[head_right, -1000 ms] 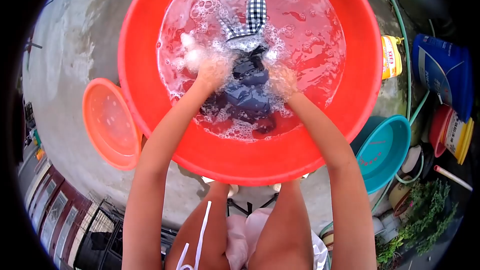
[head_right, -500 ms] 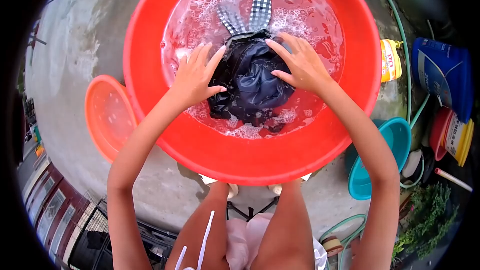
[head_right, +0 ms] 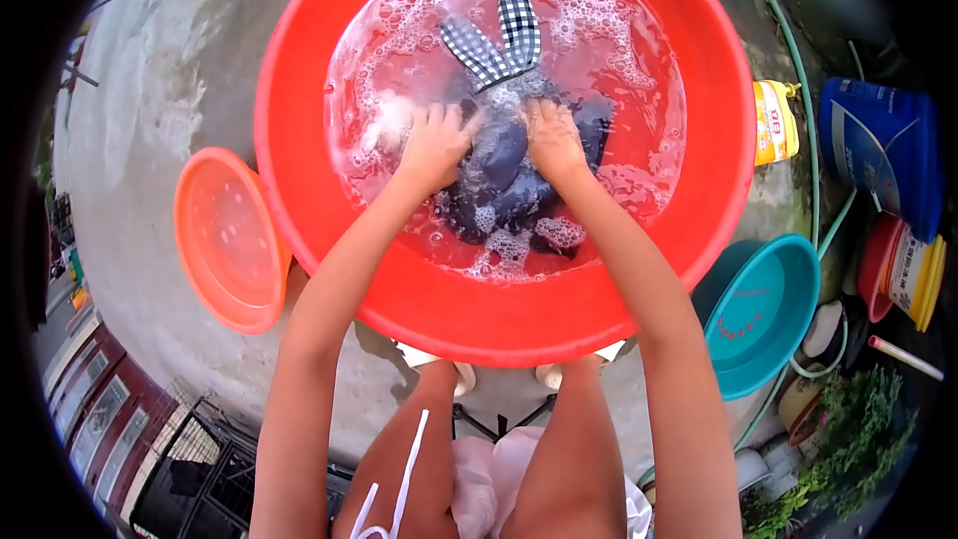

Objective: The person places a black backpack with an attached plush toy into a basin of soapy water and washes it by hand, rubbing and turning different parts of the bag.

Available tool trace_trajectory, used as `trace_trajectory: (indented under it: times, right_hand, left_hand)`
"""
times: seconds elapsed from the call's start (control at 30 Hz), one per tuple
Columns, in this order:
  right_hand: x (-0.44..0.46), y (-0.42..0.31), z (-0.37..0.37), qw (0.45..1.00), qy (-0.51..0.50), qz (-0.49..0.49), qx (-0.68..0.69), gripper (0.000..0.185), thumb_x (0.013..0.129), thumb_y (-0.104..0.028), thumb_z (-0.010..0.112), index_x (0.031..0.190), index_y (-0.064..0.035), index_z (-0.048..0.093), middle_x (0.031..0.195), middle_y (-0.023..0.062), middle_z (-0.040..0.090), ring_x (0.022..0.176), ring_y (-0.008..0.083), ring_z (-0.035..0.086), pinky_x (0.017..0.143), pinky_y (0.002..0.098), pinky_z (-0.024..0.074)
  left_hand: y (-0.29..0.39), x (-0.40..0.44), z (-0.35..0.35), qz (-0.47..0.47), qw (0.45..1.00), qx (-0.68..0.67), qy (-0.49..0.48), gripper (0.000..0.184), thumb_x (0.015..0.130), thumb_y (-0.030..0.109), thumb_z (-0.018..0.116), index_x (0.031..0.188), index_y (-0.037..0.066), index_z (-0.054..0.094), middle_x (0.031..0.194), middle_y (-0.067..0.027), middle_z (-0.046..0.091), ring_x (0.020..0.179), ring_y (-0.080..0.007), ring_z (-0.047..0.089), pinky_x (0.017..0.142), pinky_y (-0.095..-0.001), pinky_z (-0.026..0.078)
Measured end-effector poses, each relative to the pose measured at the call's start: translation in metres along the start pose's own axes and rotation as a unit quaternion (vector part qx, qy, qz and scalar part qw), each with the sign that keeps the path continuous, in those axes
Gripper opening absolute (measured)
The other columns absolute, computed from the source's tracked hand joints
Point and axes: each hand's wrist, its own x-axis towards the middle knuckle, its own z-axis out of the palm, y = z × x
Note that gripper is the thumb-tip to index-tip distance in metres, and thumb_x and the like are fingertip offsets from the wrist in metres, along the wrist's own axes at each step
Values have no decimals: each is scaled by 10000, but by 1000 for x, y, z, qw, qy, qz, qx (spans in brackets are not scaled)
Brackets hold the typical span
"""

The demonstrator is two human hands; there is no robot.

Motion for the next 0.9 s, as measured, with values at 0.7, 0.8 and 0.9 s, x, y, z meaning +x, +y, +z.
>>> trace_trajectory:
  times: [0.7, 0.8, 0.9]
  right_hand:
    - [-31, 34, -57, 920, 153, -164, 321, 910, 685, -442, 681, 1374, -73, 215, 1367, 227, 258, 1220, 389, 333, 1005, 418, 304]
    - [-32, 18, -36, 913, 177, -95, 354, 924, 681, -447, 687, 1365, -41, 217, 1354, 227, 275, 1223, 391, 318, 1011, 423, 292]
    - [-36, 12, -21, 902, 183, -65, 386, 918, 664, -423, 711, 1355, -49, 238, 1317, 229, 327, 1195, 401, 343, 975, 434, 331]
  left_hand:
    - [-8, 0, -37, 83, 945, -281, 143, 999, 573, 405, 765, 1339, 0, 268, 1322, -211, 337, 1202, -350, 365, 997, -429, 303]
    - [4, 5, -21, 62, 941, -287, 170, 979, 592, 437, 727, 1335, -11, 274, 1240, -204, 411, 1098, -338, 437, 938, -406, 350]
    - [13, 8, -12, 40, 937, -280, 205, 933, 575, 439, 725, 1304, 0, 340, 1123, -157, 484, 991, -296, 498, 846, -377, 408]
